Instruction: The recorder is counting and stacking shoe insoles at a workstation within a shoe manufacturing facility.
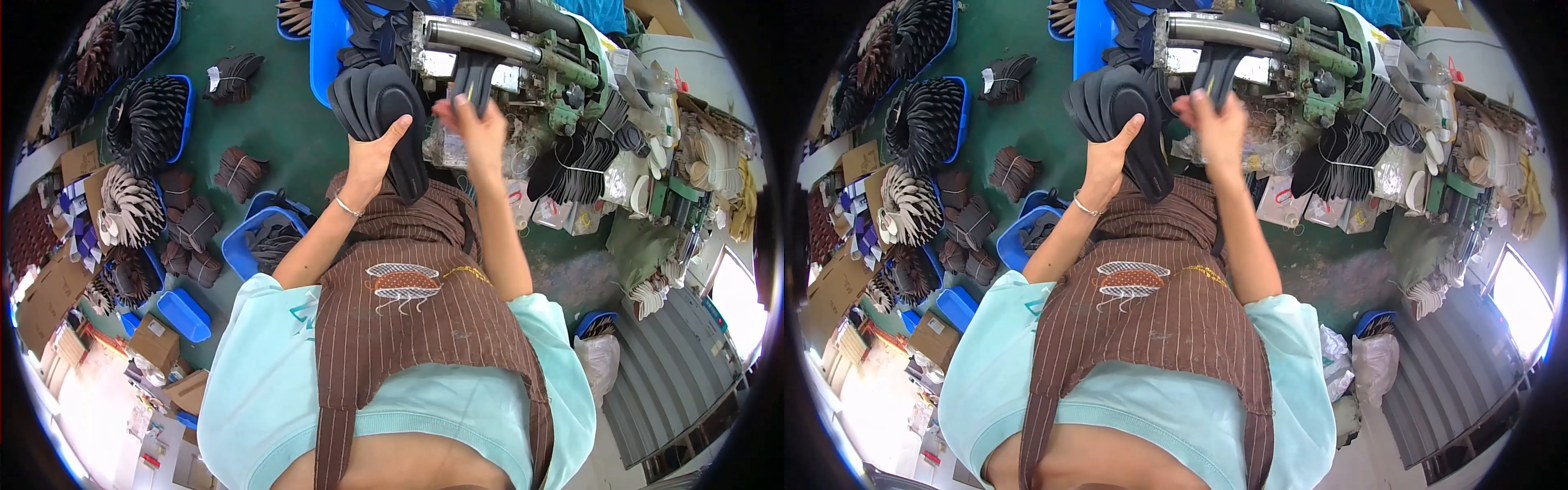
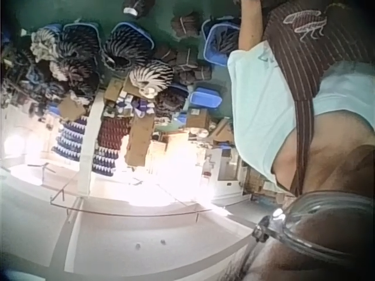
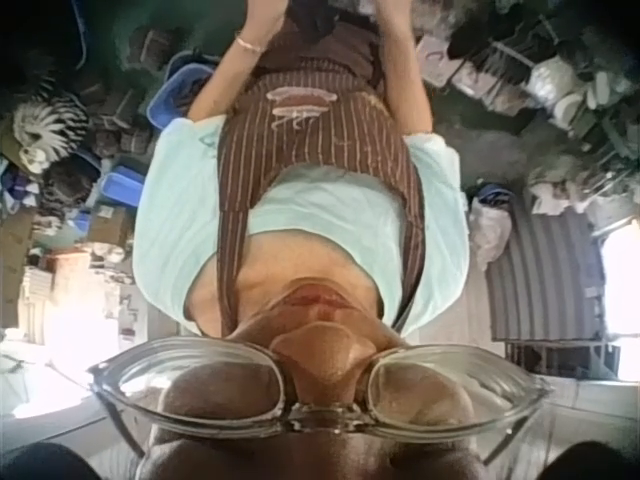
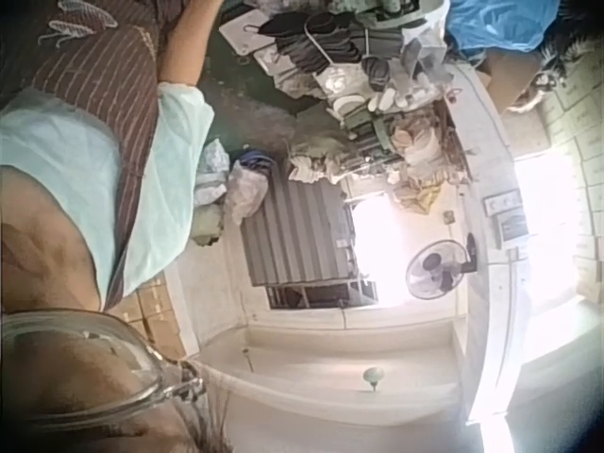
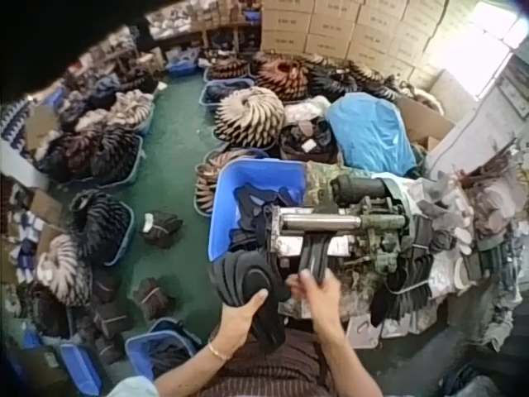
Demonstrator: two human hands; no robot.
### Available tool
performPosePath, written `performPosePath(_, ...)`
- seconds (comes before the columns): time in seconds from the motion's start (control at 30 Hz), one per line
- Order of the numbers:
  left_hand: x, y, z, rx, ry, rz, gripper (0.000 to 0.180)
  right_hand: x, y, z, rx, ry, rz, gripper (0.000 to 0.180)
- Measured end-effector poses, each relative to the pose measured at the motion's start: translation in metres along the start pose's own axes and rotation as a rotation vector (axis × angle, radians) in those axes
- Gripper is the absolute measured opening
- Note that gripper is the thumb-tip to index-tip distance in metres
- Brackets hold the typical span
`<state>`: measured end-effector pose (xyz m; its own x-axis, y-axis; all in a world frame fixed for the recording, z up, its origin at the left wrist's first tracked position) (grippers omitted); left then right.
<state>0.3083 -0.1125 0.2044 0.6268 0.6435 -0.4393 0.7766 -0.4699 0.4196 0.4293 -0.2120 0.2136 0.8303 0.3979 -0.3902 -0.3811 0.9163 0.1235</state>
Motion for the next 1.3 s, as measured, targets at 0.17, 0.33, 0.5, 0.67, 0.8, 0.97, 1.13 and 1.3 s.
performPosePath(0.17,-0.007,0.002,-0.016,-0.012,-0.013,-0.046,0.036,-0.040,-0.009,-0.046,-0.262,-0.057,-0.025,0.009)
performPosePath(0.33,-0.002,-0.002,-0.002,-0.051,-0.059,-0.019,0.031,0.035,-0.041,-0.018,-0.112,-0.071,-0.170,0.013)
performPosePath(0.5,-0.005,0.005,-0.016,0.119,0.091,-0.090,0.030,-0.040,0.016,-0.035,-0.209,-0.061,0.162,0.010)
performPosePath(0.67,-0.001,0.002,-0.015,-0.114,-0.144,-0.037,0.025,0.016,-0.050,-0.036,-0.127,-0.032,-0.232,0.007)
performPosePath(0.8,0.001,0.000,-0.008,-0.032,-0.162,-0.052,0.026,-0.003,0.005,-0.007,-0.034,0.047,0.000,0.022)
performPosePath(0.97,0.003,-0.004,-0.007,0.120,-0.101,-0.155,0.032,-0.052,0.019,-0.035,-0.126,0.030,0.142,0.018)
performPosePath(1.13,0.002,-0.009,-0.003,0.131,-0.045,-0.136,0.031,-0.054,0.011,-0.025,-0.113,0.082,0.295,0.022)
performPosePath(1.3,0.000,-0.010,-0.008,0.000,-0.174,0.024,0.038,-0.023,-0.030,-0.052,-0.068,0.000,-0.194,0.026)
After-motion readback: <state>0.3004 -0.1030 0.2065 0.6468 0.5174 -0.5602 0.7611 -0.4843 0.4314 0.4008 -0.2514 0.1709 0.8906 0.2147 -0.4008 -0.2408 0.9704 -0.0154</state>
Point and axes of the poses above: each hand's wrist, its own x-axis towards the middle knuckle, its own y-axis out of the palm, z = x × y, the point moved 2 cm from there along x, towards the middle knuckle, and after that the axes turned 1 degree about -y, right-handed, at the moved point
